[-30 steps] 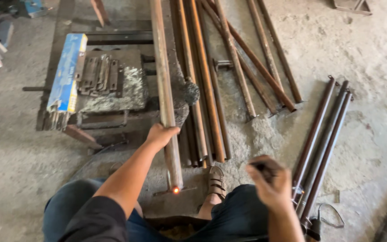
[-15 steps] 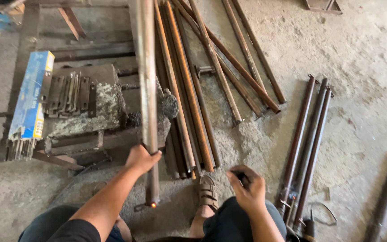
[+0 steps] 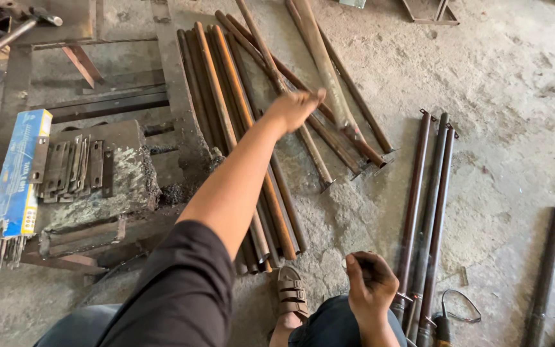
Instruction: The person sits on the floor of a workshop and welds metal rods using a handheld welding torch. They repeatedly pick up a rod, position it vertically against a metal jig, and apply the torch to the base to create a weld, generating bright sparks. After welding, the person places the rod aside and repeats the process with another rod from a pile.
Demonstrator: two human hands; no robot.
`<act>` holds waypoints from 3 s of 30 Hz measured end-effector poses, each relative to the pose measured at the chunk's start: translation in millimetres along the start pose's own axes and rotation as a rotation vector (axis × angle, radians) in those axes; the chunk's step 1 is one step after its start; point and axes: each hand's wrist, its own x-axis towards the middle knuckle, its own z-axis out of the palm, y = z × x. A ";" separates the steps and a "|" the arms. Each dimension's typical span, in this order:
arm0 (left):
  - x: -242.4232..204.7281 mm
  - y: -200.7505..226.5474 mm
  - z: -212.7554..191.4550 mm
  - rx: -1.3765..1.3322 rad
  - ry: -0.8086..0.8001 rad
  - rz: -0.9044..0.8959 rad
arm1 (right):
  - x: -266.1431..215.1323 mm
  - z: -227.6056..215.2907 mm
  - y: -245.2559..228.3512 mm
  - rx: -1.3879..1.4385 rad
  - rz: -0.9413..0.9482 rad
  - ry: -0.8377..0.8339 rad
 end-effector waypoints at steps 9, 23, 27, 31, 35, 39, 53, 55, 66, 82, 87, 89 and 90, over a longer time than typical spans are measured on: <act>-138.2 -257.7 132.4 0.183 -0.165 -0.406 | -1.8 -5.1 4.4 -0.066 -0.070 -0.114; -273.4 -399.6 188.1 0.409 -0.136 -0.630 | -1.3 26.6 1.7 -0.469 0.013 -0.356; -245.9 -402.4 213.1 0.329 -0.094 -0.588 | 4.4 34.9 7.7 -0.555 0.032 -0.412; -207.7 -396.1 246.0 0.201 -0.133 -0.674 | 10.9 43.6 14.7 -0.557 -0.021 -0.457; -169.6 -380.9 280.4 0.135 -0.140 -0.809 | 19.5 53.0 25.4 -0.579 0.054 -0.457; -142.7 -366.7 303.6 0.058 -0.109 -0.929 | 21.7 55.5 39.0 -0.557 0.096 -0.500; -157.6 -370.2 337.2 -0.154 0.181 -0.958 | 23.9 58.3 50.3 -0.559 0.138 -0.527; -161.9 -366.9 327.3 -0.149 0.234 -0.908 | 25.6 61.6 41.4 -0.578 0.142 -0.527; -114.9 -232.0 243.0 -1.716 0.253 -0.378 | 35.7 55.9 56.5 -0.596 -0.018 -0.429; -251.1 -98.8 -23.8 -0.881 0.147 -0.489 | 38.8 93.0 88.8 -0.564 -0.199 -0.495; -289.0 -117.1 9.7 -0.978 0.206 -0.417 | 35.5 108.2 74.4 -0.565 -0.103 -0.561; -291.0 -133.6 16.9 -0.894 0.241 -0.377 | 33.7 112.6 68.4 -0.579 -0.063 -0.592; -292.4 -143.9 23.4 -0.852 0.260 -0.356 | 32.1 113.8 66.9 -0.586 -0.045 -0.607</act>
